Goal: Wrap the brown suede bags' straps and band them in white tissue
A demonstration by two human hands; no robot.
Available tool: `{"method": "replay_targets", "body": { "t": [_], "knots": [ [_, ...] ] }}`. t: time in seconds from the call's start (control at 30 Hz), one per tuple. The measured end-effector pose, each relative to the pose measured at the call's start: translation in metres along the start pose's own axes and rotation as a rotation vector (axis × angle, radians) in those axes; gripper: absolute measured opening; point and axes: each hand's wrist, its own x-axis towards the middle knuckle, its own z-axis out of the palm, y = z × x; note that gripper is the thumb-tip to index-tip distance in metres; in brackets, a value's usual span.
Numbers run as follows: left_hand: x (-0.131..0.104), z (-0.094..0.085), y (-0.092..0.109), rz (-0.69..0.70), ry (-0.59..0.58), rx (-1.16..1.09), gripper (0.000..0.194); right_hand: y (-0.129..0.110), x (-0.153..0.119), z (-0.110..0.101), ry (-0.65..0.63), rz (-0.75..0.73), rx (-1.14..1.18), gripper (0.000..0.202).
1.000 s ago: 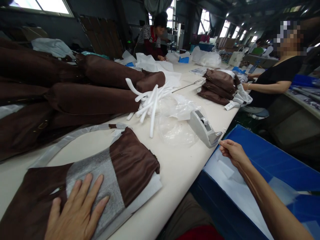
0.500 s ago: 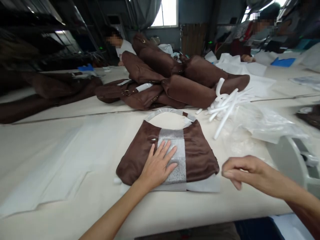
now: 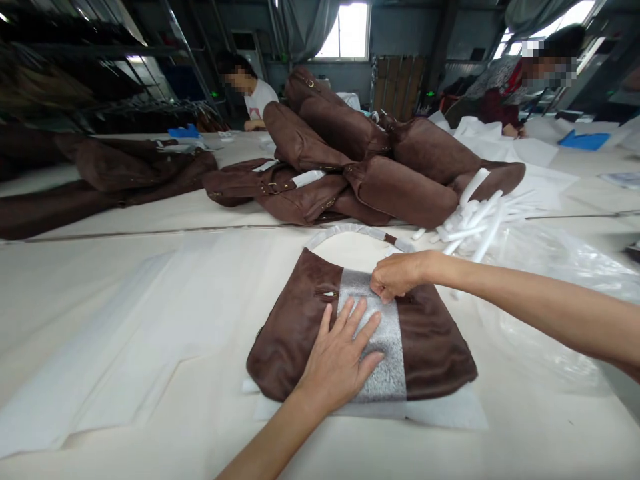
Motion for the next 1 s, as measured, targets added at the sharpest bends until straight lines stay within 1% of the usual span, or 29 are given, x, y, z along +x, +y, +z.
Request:
{"method": "replay_targets", "body": {
  "t": [0.1, 0.13, 0.17, 0.2, 0.27, 0.3, 0.33, 0.37, 0.43, 0.47, 0.57, 0.6, 0.67, 0.73, 0.8, 0.83, 0.87, 0.93, 1.0],
  "knots": [
    [-0.001, 0.002, -0.001, 0.001, 0.002, 0.001, 0.059, 0.006, 0.015, 0.000, -0.022, 0.028, -0.023, 0.027],
    [-0.001, 0.002, -0.001, 0.000, 0.000, 0.006, 0.059, 0.010, 0.017, 0.001, 0.004, 0.035, -0.008, 0.034],
    [-0.001, 0.001, -0.001, -0.001, -0.002, 0.013, 0.059, 0.015, 0.016, 0.004, 0.065, 0.041, 0.042, 0.040],
    [-0.001, 0.001, -0.001, -0.001, -0.003, 0.021, 0.059, 0.020, 0.014, 0.008, 0.180, 0.050, 0.147, 0.045],
    [0.000, 0.000, -0.001, 0.002, 0.002, 0.041, 0.060, 0.028, 0.003, 0.022, 0.503, 0.077, 0.451, 0.046],
    [0.000, 0.000, -0.001, 0.008, 0.008, 0.051, 0.060, 0.031, -0.006, 0.033, 0.659, 0.098, 0.594, 0.045],
    [0.000, 0.000, -0.002, 0.017, 0.016, 0.064, 0.059, 0.032, -0.016, 0.045, 0.781, 0.126, 0.698, 0.045],
    [0.000, 0.000, -0.002, 0.028, 0.029, 0.077, 0.059, 0.032, -0.029, 0.060, 0.867, 0.162, 0.753, 0.047],
    [0.000, 0.002, -0.004, 0.051, 0.059, 0.104, 0.058, 0.030, -0.059, 0.095, 0.957, 0.245, 0.848, 0.051],
    [0.001, 0.004, -0.006, 0.061, 0.077, 0.114, 0.058, 0.029, -0.078, 0.113, 1.003, 0.290, 0.941, 0.050],
    [0.005, 0.011, -0.011, 0.087, 0.123, 0.118, 0.057, 0.026, -0.142, 0.167, 1.167, 0.437, 1.257, 0.043],
    [0.007, 0.013, -0.012, 0.095, 0.138, 0.112, 0.056, 0.027, -0.166, 0.183, 1.236, 0.506, 1.312, 0.042],
    [0.011, 0.013, -0.013, 0.112, 0.159, 0.098, 0.056, 0.032, -0.215, 0.210, 1.399, 0.706, 1.285, 0.042],
    [0.014, 0.011, -0.013, 0.124, 0.165, 0.085, 0.057, 0.039, -0.260, 0.233, 1.574, 0.949, 1.182, 0.042],
    [0.014, 0.008, -0.012, 0.130, 0.151, 0.081, 0.059, 0.049, -0.296, 0.250, 1.685, 1.141, 1.085, 0.043],
    [0.014, 0.007, -0.012, 0.132, 0.139, 0.082, 0.059, 0.054, -0.310, 0.257, 1.706, 1.200, 1.063, 0.044],
    [0.014, 0.006, -0.012, 0.133, 0.125, 0.085, 0.059, 0.059, -0.320, 0.263, 1.702, 1.234, 1.065, 0.046],
    [0.014, 0.006, -0.013, 0.134, 0.098, 0.095, 0.059, 0.068, -0.331, 0.270, 1.639, 1.261, 1.109, 0.046],
    [0.014, 0.007, -0.016, 0.126, 0.085, 0.104, 0.059, 0.074, -0.333, 0.273, 1.554, 1.258, 1.167, 0.045]
  ]
}}
